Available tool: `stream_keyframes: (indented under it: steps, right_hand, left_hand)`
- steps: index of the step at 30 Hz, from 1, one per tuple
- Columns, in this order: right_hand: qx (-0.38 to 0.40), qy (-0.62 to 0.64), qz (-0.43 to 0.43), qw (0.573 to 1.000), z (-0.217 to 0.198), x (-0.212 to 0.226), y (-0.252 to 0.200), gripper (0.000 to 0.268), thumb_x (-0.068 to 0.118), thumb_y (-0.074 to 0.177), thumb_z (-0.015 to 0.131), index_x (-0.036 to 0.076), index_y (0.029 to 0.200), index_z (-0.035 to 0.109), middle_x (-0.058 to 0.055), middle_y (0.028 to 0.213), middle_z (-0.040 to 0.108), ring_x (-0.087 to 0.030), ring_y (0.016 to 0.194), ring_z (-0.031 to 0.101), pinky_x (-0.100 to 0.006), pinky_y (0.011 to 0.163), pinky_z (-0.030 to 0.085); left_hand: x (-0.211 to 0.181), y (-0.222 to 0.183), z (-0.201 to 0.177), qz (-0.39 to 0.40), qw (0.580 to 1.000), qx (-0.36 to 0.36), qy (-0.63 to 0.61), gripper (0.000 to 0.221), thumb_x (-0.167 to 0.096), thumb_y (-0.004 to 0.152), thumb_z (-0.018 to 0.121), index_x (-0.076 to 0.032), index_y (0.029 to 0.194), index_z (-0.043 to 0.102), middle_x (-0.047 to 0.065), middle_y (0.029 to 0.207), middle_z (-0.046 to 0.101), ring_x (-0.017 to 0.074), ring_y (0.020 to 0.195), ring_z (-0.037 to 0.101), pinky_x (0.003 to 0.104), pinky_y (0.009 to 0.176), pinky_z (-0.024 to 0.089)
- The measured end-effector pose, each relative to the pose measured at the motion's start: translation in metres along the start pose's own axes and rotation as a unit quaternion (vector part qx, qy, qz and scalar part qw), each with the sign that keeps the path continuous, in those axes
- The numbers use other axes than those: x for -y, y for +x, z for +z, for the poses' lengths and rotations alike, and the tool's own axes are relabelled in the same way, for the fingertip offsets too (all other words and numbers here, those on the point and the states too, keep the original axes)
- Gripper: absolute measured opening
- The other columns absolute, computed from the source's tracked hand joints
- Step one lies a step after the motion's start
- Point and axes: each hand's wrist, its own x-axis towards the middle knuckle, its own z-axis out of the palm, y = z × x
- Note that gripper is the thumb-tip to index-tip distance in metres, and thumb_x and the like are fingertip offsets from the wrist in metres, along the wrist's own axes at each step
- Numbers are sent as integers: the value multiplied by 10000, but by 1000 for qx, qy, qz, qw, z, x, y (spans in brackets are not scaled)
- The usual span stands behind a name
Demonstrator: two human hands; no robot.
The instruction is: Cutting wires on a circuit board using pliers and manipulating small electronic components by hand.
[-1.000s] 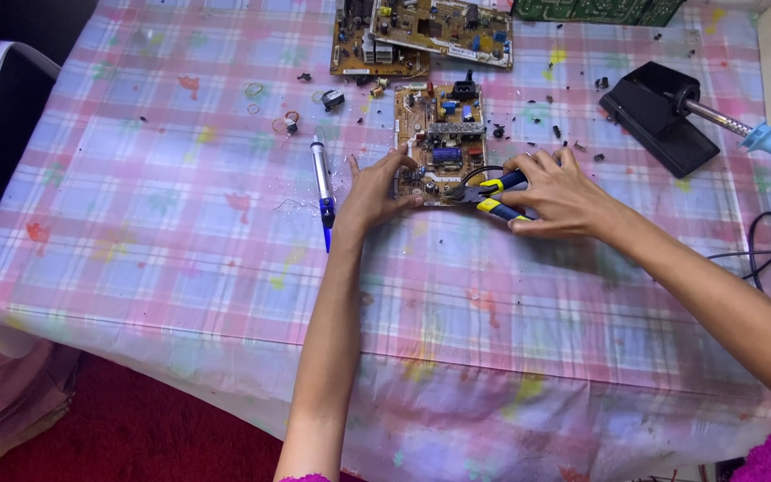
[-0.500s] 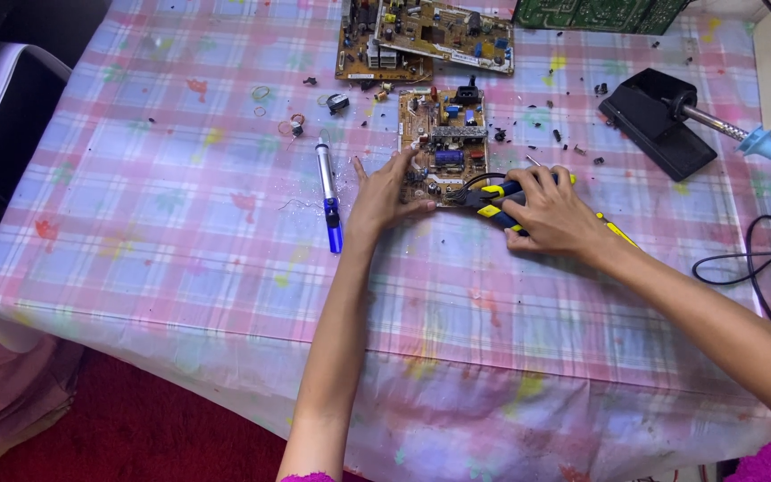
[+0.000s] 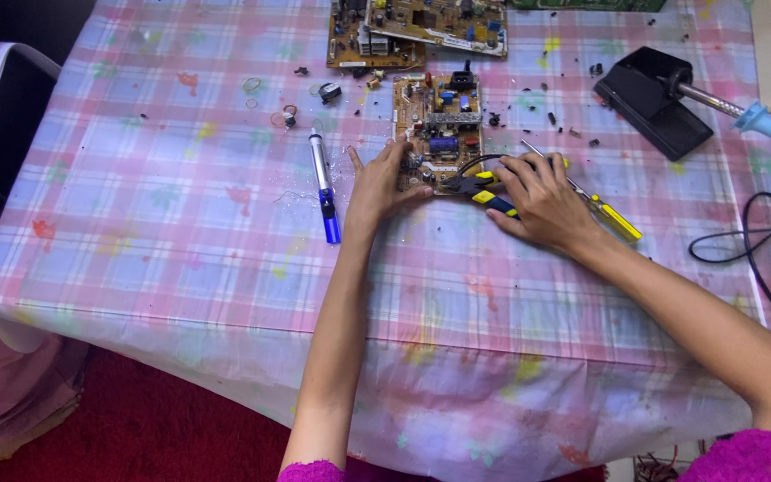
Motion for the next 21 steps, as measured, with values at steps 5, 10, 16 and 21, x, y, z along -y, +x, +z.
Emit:
stream_keyframes:
  steps: [5, 10, 16, 21]
  right_hand:
    - [-5, -50, -25, 998, 9, -6, -1, 550, 477, 832, 478, 48, 1174, 522, -130, 1085, 542, -303, 999, 514, -439, 814, 360]
    - [-8, -106, -45, 993, 13, -3, -3, 571, 461, 819, 488, 12, 1169, 531, -158, 1036, 539, -341, 980, 520, -510, 811, 374]
    - [39, -121, -62, 990, 17, -9, -1, 575, 451, 857, 439, 10, 1222, 498, -166, 1041, 528, -363, 977, 518, -533, 785, 379]
    - [119, -25, 12, 993, 3, -14, -5, 733, 582, 760, 484, 85, 1299, 463, -107, 1179, 506, -320, 1091, 488, -468, 831, 399]
  left_hand:
    - [-30, -15, -25, 2, 1000, -13, 6, 744, -484, 647, 760, -127, 1223, 454, 122, 1363, 441, 342, 1235, 434, 712, 999, 0]
    - [-30, -16, -22, 4, 1000, -11, 13, 728, -483, 658, 753, -136, 1222, 451, 100, 1375, 430, 326, 1242, 427, 708, 1002, 1]
    - [-32, -13, -24, -5, 1000, -2, 25, 707, -465, 675, 746, -137, 1225, 446, 95, 1395, 403, 324, 1255, 409, 701, 1006, -29]
    - [-45, -18, -32, -30, 999, 3, 35, 694, -422, 669, 761, -121, 1211, 447, 108, 1384, 417, 318, 1250, 419, 693, 1011, -43]
